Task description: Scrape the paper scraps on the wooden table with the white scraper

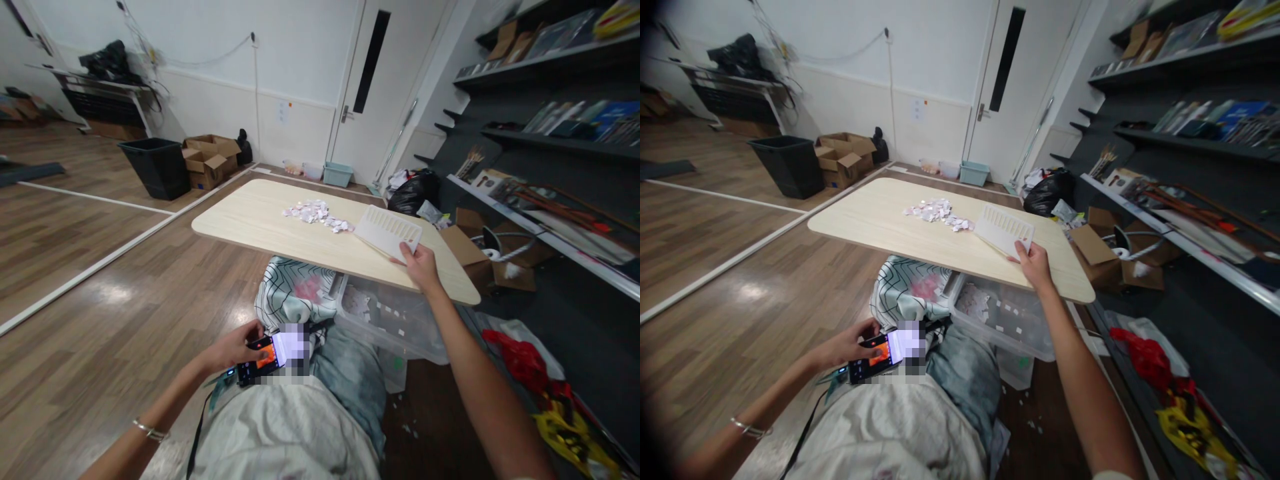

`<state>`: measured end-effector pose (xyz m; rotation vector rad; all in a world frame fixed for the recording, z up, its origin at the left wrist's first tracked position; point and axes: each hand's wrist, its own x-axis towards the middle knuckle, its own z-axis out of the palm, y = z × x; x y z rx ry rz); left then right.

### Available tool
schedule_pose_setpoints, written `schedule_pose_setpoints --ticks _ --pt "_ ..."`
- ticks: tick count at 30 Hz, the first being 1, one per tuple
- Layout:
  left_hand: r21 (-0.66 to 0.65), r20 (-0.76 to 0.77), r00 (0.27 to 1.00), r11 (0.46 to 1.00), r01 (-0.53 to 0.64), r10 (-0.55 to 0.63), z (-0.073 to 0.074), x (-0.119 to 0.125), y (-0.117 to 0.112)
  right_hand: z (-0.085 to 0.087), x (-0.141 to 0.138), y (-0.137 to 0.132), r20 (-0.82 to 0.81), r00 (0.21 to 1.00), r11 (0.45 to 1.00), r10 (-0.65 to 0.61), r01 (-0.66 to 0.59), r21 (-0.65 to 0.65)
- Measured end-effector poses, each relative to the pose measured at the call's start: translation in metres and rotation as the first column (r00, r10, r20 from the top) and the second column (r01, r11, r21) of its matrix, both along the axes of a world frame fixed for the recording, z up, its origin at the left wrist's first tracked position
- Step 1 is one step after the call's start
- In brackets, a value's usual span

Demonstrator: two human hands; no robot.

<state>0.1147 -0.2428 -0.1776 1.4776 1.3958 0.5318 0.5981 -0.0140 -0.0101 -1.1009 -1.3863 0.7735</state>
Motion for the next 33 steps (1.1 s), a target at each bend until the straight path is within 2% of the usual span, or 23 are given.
schedule_pose_setpoints --ticks 5,9,17,20,23,26,28,30,31,33 --pt "0.012 -0.067 0.994 0.996 -0.085 0.086 0.009 0.018 0.01 0.001 0.0 -0.003 -0.026 1.0 1.0 -0.012 0.011 -0.014" --pt "-0.02 -0.071 0.995 0.997 -0.068 0.066 0.018 0.022 0.015 0.002 0.0 -0.003 -0.062 0.998 1.0 -0.006 0.004 -0.03" --pt "-0.025 -0.12 0.992 0.999 0.032 -0.035 0.036 0.005 0.011 -0.001 0.002 0.0 -0.099 0.995 0.999 0.006 -0.01 -0.038" --pt "0.007 -0.204 0.978 0.999 0.05 -0.048 0.051 -0.004 0.007 -0.004 0.005 0.003 -0.094 0.995 0.999 0.037 -0.039 -0.017" --pt "0.016 -0.276 0.958 0.997 0.081 -0.074 0.083 -0.014 0.001 -0.006 0.008 0.004 -0.087 0.994 0.998 0.063 -0.064 -0.01" --pt "-0.004 -0.241 0.958 0.987 0.159 -0.155 0.137 -0.028 0.003 -0.007 0.008 0.005 -0.088 0.993 0.997 0.079 -0.081 -0.014" --pt "0.096 -0.205 0.968 0.981 0.167 -0.145 0.177 -0.041 0.017 -0.007 0.008 0.006 -0.083 0.991 0.994 0.1 -0.103 -0.023" --pt "0.296 -0.196 0.98 0.951 0.084 -0.025 0.21 -0.056 0.042 -0.007 0.006 0.008 -0.085 0.99 0.992 0.114 -0.118 -0.038" --pt "0.396 -0.187 0.981 0.918 0.024 0.055 0.221 -0.063 0.059 -0.007 0.005 0.009 -0.089 0.989 0.992 0.116 -0.12 -0.047" --pt "0.538 -0.164 0.965 0.839 -0.088 0.207 0.235 -0.077 0.099 -0.006 0.004 0.011 -0.105 0.989 0.992 0.103 -0.11 -0.061"
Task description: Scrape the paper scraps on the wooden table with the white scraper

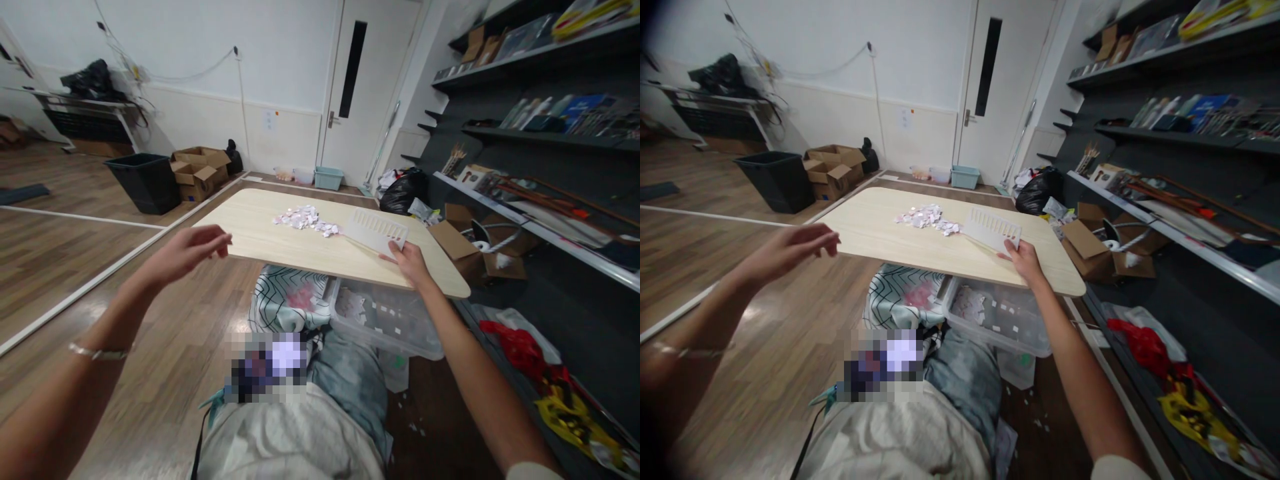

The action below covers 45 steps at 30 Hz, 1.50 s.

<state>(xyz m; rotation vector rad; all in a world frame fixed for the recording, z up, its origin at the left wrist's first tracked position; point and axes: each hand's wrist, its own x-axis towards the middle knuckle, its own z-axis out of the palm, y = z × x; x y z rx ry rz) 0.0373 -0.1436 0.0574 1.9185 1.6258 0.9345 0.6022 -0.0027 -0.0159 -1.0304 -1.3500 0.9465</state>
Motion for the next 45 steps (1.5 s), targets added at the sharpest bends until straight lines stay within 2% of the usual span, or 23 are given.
schedule_pose_setpoints --ticks 2,6,8,11,14,19,24,30,38,45 --pt "0.078 -0.024 0.993 0.991 -0.11 0.113 0.001 -0.009 0.043 0.001 -0.001 0.001 -0.021 1.0 1.0 -0.016 0.016 -0.013" --pt "0.053 -0.175 0.964 0.98 -0.194 0.201 -0.017 -0.01 0.116 0.006 -0.002 0.002 -0.06 0.998 0.999 -0.018 0.017 -0.032" --pt "0.036 -0.269 0.944 0.981 -0.19 0.192 -0.029 -0.005 0.14 0.01 -0.003 0.006 -0.065 0.998 0.999 -0.015 0.013 -0.037" --pt "0.03 -0.426 0.885 0.98 -0.196 0.19 -0.045 0.001 0.158 0.018 -0.005 0.019 -0.063 0.997 0.999 -0.038 0.036 -0.035" --pt "0.054 -0.517 0.821 0.966 -0.252 0.243 -0.056 0.004 0.162 0.028 -0.011 0.038 -0.064 0.994 0.995 -0.089 0.086 -0.041" --pt "0.044 -0.543 0.808 0.969 -0.244 0.228 -0.058 0.003 0.158 0.035 -0.024 0.061 -0.057 0.989 0.988 -0.136 0.131 -0.084" --pt "0.054 -0.547 0.802 0.966 -0.252 0.239 -0.055 0.004 0.155 0.031 -0.023 0.065 -0.027 0.972 0.972 -0.232 0.231 -0.038" --pt "0.063 -0.524 0.811 0.962 -0.267 0.259 -0.055 0.005 0.155 0.031 -0.011 0.063 -0.02 0.921 0.92 -0.389 0.39 0.035" --pt "0.059 -0.513 0.815 0.958 -0.28 0.27 -0.055 0.003 0.157 0.03 -0.01 0.065 -0.043 0.942 0.943 -0.332 0.332 0.004" --pt "0.055 -0.511 0.815 0.956 -0.287 0.274 -0.054 0.005 0.156 0.03 -0.01 0.068 -0.043 0.938 0.939 -0.343 0.341 -0.049"
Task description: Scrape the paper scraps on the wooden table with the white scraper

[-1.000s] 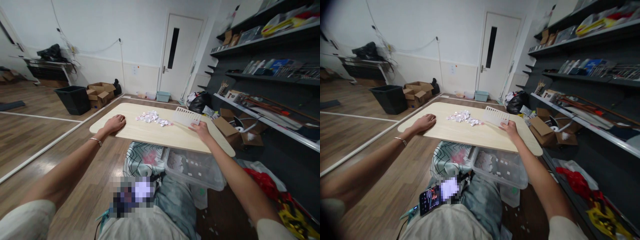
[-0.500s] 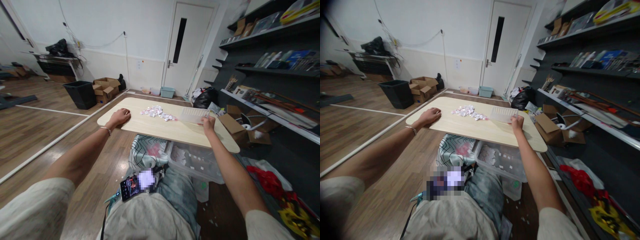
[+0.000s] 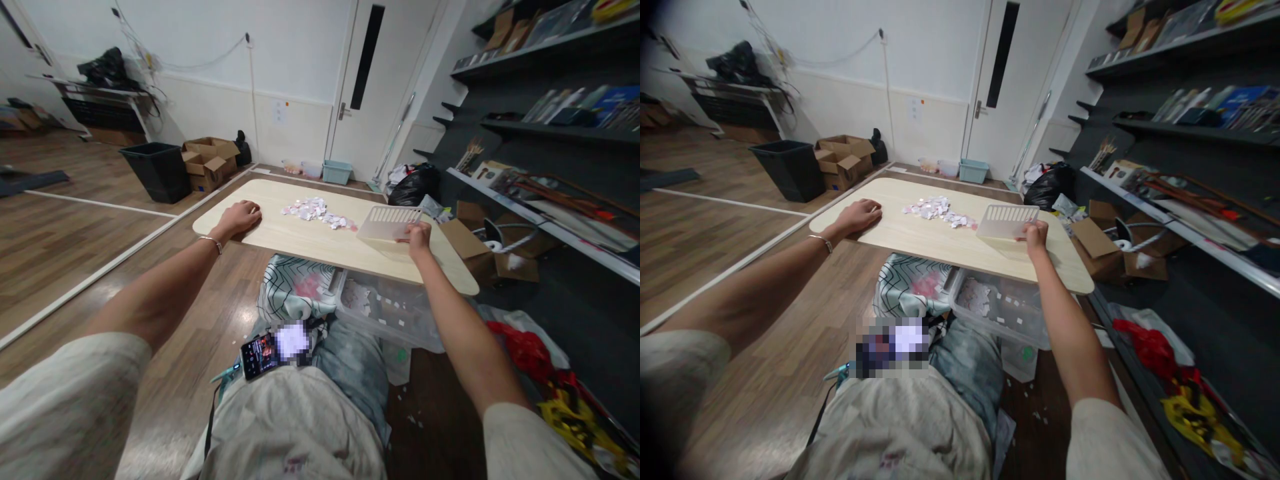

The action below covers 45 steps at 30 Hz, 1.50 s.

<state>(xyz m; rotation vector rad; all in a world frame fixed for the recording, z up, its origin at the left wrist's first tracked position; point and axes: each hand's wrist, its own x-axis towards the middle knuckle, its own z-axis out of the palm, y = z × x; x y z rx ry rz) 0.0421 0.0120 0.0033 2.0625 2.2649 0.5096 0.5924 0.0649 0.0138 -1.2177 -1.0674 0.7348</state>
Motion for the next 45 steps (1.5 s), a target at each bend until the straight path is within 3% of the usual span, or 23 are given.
schedule_pose_setpoints --ticks 45 --pt "0.022 0.012 1.0 1.0 -0.003 0.003 0.0 0.0 0.0 0.003 -0.01 -0.002 -0.051 0.999 0.997 -0.001 -0.003 -0.076"
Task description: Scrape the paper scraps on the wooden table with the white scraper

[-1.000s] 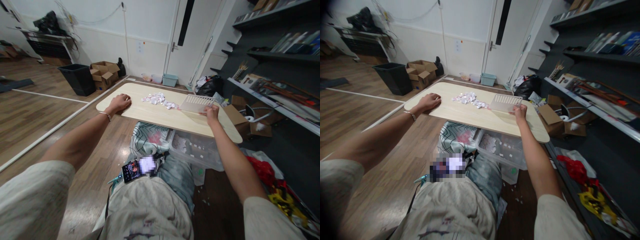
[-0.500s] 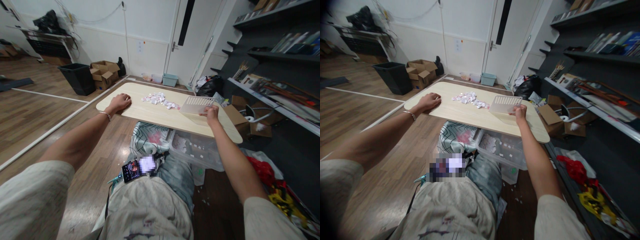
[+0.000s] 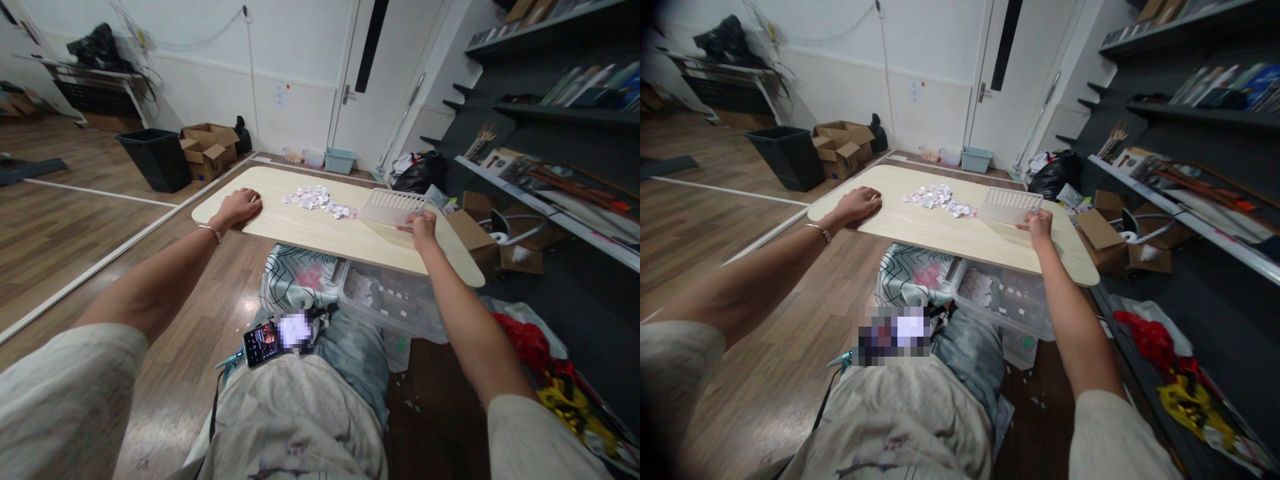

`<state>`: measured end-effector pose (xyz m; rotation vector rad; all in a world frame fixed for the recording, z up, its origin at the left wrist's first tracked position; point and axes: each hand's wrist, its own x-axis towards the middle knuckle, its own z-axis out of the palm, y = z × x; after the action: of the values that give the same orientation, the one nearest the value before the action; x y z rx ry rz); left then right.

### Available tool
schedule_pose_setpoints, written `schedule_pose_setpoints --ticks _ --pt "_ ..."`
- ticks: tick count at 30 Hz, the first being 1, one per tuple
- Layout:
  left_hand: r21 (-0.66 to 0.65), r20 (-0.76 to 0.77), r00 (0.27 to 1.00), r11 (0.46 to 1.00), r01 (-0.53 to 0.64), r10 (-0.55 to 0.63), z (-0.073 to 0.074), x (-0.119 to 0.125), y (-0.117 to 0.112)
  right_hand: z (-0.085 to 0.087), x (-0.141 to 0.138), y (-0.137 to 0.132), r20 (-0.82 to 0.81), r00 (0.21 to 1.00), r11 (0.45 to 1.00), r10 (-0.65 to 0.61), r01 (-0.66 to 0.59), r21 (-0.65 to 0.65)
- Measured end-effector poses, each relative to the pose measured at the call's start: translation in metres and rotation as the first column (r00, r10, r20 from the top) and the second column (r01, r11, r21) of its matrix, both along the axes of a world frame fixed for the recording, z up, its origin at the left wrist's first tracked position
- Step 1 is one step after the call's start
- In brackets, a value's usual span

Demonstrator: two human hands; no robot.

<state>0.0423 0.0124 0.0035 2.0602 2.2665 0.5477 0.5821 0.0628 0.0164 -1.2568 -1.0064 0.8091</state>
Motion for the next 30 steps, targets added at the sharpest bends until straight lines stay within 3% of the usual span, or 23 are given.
schedule_pose_setpoints --ticks 30 --pt "-0.016 -0.031 0.999 1.0 -0.006 0.006 0.0011 0.0017 -0.0025 0.0017 -0.0008 -0.0021 0.012 1.0 0.999 0.029 -0.029 -0.04"
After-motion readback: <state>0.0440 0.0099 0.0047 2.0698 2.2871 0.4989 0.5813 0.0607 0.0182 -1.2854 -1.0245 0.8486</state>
